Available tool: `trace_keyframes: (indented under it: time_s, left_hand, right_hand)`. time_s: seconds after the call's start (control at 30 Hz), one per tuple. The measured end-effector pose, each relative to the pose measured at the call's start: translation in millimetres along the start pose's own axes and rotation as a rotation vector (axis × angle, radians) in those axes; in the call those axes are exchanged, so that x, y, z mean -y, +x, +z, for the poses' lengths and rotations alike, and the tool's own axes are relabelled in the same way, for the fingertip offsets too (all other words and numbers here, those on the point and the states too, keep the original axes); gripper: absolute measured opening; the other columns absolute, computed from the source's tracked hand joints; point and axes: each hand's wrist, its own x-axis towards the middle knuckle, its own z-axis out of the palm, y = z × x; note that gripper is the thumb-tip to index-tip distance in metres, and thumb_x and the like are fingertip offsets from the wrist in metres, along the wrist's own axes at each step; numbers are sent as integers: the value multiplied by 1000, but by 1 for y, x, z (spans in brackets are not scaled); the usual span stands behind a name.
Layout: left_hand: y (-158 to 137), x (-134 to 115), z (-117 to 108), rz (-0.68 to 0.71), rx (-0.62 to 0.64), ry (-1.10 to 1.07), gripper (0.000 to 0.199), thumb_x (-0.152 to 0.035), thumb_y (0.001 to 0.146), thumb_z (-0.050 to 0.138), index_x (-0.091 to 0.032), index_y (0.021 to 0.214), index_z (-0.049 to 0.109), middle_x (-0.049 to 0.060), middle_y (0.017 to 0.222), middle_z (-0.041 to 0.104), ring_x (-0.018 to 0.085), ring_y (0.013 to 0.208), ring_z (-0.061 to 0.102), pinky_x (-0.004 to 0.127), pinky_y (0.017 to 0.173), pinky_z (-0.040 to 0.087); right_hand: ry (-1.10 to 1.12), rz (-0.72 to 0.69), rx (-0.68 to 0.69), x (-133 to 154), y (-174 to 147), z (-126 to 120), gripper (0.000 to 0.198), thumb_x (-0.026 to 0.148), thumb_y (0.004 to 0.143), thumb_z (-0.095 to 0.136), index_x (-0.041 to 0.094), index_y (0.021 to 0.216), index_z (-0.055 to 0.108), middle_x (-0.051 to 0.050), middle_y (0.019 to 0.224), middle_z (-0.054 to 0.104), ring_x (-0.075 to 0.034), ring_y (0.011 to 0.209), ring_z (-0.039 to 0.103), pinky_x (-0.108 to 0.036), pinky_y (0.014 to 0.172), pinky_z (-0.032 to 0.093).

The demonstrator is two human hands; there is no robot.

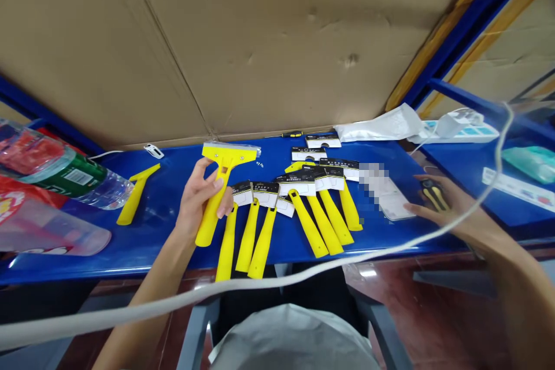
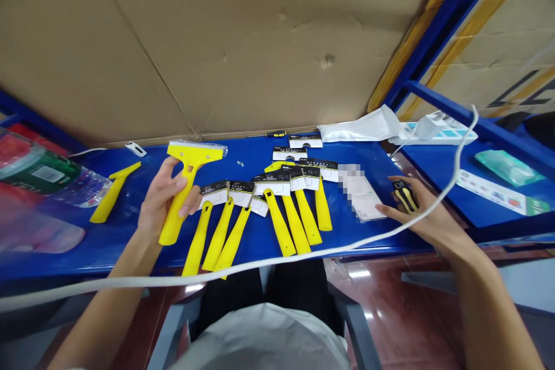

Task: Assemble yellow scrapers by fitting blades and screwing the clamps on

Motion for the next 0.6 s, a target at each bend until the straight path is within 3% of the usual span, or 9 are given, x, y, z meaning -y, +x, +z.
trace_keyframes:
  time_s: [0.1,0.17,0.27,0.33,0.43,0.53,0.6]
  left_hand:
    - [-4,3,-10,-41,-53,88,43,-27,93,85,-23,128,60,-4,74,67,13,47,63,25,49,53]
    - [-8,5,-17,-57,-139,123,44,-28,91,87,-23,127,61,-3,72,68,16,52,68,25,53,55]
    - [-16,12,-27,-45,-345,172,50,-25,83,93,-22,123,64,3,90,79,18,69,77,26,68,62]
    - [-23,17,-33,-36,-472,212,52,-25,80,94,-22,124,67,6,107,82,21,85,81,28,82,65]
    - [-33,24,-40,-72,-500,282,47,-33,83,93,-19,123,72,10,124,81,25,108,80,31,97,63]
    - [-42,30,-42,-146,-499,331,49,-40,87,90,-20,127,72,12,130,80,27,120,77,33,106,60]
    - [-46,35,-42,-176,-525,350,54,-45,89,88,-22,134,68,12,131,80,30,126,75,38,108,60]
  right_hand:
    - [-18,38,29,-5,0,0,86,59,64,92,33,139,61,-17,152,66,-46,138,66,-60,119,51]
    - [-49,61,50,-2,-1,-2,83,58,66,92,35,139,61,-17,147,69,-46,133,69,-59,115,54]
    - [-85,91,71,6,-3,-3,79,60,69,91,37,139,61,-19,138,73,-43,123,74,-55,106,59]
    - [-102,105,55,10,-3,-2,88,63,61,91,33,139,62,-20,138,72,-45,123,73,-57,109,57]
    - [-97,143,15,12,-5,1,101,68,49,88,26,138,65,-16,136,74,-48,124,71,-63,115,53]
    - [-85,141,4,2,-4,5,104,72,48,87,28,140,67,-14,138,74,-48,128,70,-64,119,51]
    - [-103,114,-10,-16,2,7,106,77,47,86,31,142,67,-14,133,77,-49,121,73,-66,111,56]
